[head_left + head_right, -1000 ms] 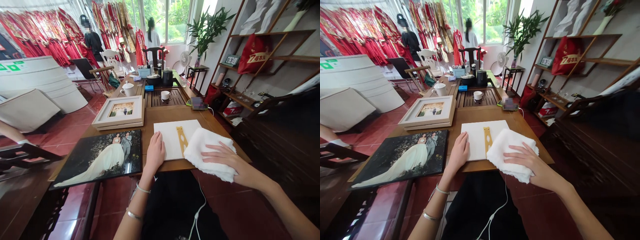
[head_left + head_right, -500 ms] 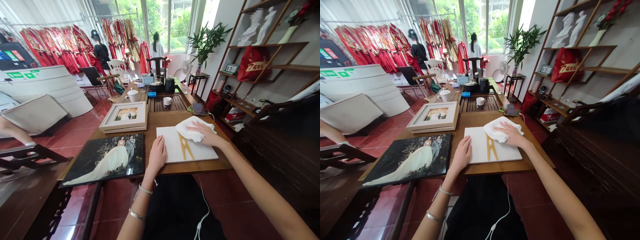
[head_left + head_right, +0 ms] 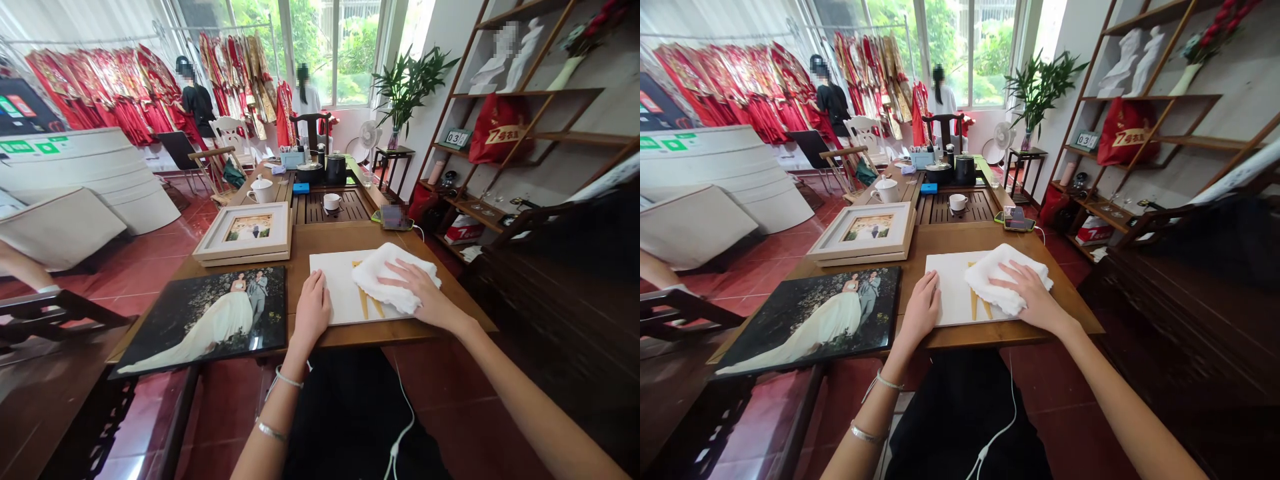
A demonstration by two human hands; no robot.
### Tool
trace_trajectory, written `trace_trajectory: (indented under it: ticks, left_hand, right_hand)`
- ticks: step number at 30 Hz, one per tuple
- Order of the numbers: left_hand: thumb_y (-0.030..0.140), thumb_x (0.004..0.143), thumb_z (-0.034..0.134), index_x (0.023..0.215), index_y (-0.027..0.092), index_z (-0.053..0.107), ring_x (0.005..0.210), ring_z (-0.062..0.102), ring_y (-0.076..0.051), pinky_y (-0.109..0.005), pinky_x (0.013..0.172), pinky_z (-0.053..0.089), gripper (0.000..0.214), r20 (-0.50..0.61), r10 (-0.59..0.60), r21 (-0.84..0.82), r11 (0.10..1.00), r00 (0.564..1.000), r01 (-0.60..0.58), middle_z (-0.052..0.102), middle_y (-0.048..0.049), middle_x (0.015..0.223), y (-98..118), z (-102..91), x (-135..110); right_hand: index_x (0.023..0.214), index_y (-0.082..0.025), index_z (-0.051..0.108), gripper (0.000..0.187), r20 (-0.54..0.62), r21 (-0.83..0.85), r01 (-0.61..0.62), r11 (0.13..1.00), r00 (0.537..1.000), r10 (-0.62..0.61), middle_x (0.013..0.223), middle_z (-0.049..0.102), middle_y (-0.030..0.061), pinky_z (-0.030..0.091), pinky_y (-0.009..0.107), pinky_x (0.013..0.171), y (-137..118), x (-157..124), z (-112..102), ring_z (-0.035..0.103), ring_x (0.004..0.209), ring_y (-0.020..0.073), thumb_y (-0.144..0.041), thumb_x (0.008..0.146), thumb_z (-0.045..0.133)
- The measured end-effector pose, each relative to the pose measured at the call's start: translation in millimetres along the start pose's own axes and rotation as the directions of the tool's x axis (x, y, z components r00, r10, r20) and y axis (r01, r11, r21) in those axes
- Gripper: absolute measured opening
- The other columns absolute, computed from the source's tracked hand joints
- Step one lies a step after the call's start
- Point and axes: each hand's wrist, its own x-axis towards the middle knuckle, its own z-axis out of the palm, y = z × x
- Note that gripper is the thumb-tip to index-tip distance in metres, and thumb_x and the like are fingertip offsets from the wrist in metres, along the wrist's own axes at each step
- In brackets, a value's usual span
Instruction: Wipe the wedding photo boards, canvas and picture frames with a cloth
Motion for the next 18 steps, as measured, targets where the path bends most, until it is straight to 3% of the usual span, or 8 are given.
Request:
trace_trajectory:
  ticks: [5, 9, 13, 18]
  left_hand:
    - [0.016, 0.090, 0.039, 0.130, 0.008, 0.050, 0.134, 0.041, -0.026, -0.046, 0.114, 0.033, 0.042, 0.016, 0.017, 0.019, 1.000, 1.000, -0.017, 0.050, -0.0181, 0.138, 0, -1.3, 0]
    - [0.016, 0.090, 0.038, 0.130, 0.009, 0.050, 0.134, 0.041, -0.027, -0.047, 0.113, 0.034, 0.043, 0.009, 0.055, 0.024, 0.998, 0.998, -0.055, 0.050, -0.0172, 0.139, -2, -1.8, 0]
    - [0.016, 0.090, 0.037, 0.130, 0.009, 0.051, 0.134, 0.041, -0.026, -0.046, 0.113, 0.034, 0.043, 0.018, 0.065, 0.022, 0.998, 0.998, -0.065, 0.050, -0.0172, 0.138, -3, -1.3, 0]
    - [0.016, 0.089, 0.038, 0.131, 0.012, 0.050, 0.134, 0.041, -0.026, -0.047, 0.113, 0.033, 0.044, 0.009, 0.070, 0.004, 0.998, 0.998, -0.070, 0.050, -0.0156, 0.139, -5, 0.2, 0]
  right_hand:
    - [0.133, -0.037, 0.052, 0.048, 0.055, 0.048, 0.054, 0.997, 0.997, -0.056, 0.150, 0.037, 0.0031, 0.027, 0.059, 0.107, -27, -48, -18, 0.026, 0.139, 0.0337, -0.034, 0.086, 0.055]
    - [0.130, -0.040, 0.055, 0.041, 0.083, 0.112, 0.063, 0.992, 0.994, -0.072, 0.151, 0.036, 0.0002, 0.025, 0.059, 0.109, -29, -64, -24, 0.024, 0.140, 0.0328, -0.039, 0.089, 0.052]
    - [0.124, -0.038, 0.060, 0.036, 0.086, 0.142, 0.017, 0.990, 0.996, -0.030, 0.149, 0.039, 0.0003, 0.027, 0.058, 0.108, -21, -51, -21, 0.026, 0.139, 0.0321, -0.040, 0.089, 0.051]
    - [0.120, -0.033, 0.064, 0.037, 0.026, 0.129, -0.028, 0.991, 0.999, 0.025, 0.144, 0.046, 0.0013, 0.028, 0.058, 0.108, 2, -7, -7, 0.031, 0.137, 0.0321, -0.029, 0.085, 0.050]
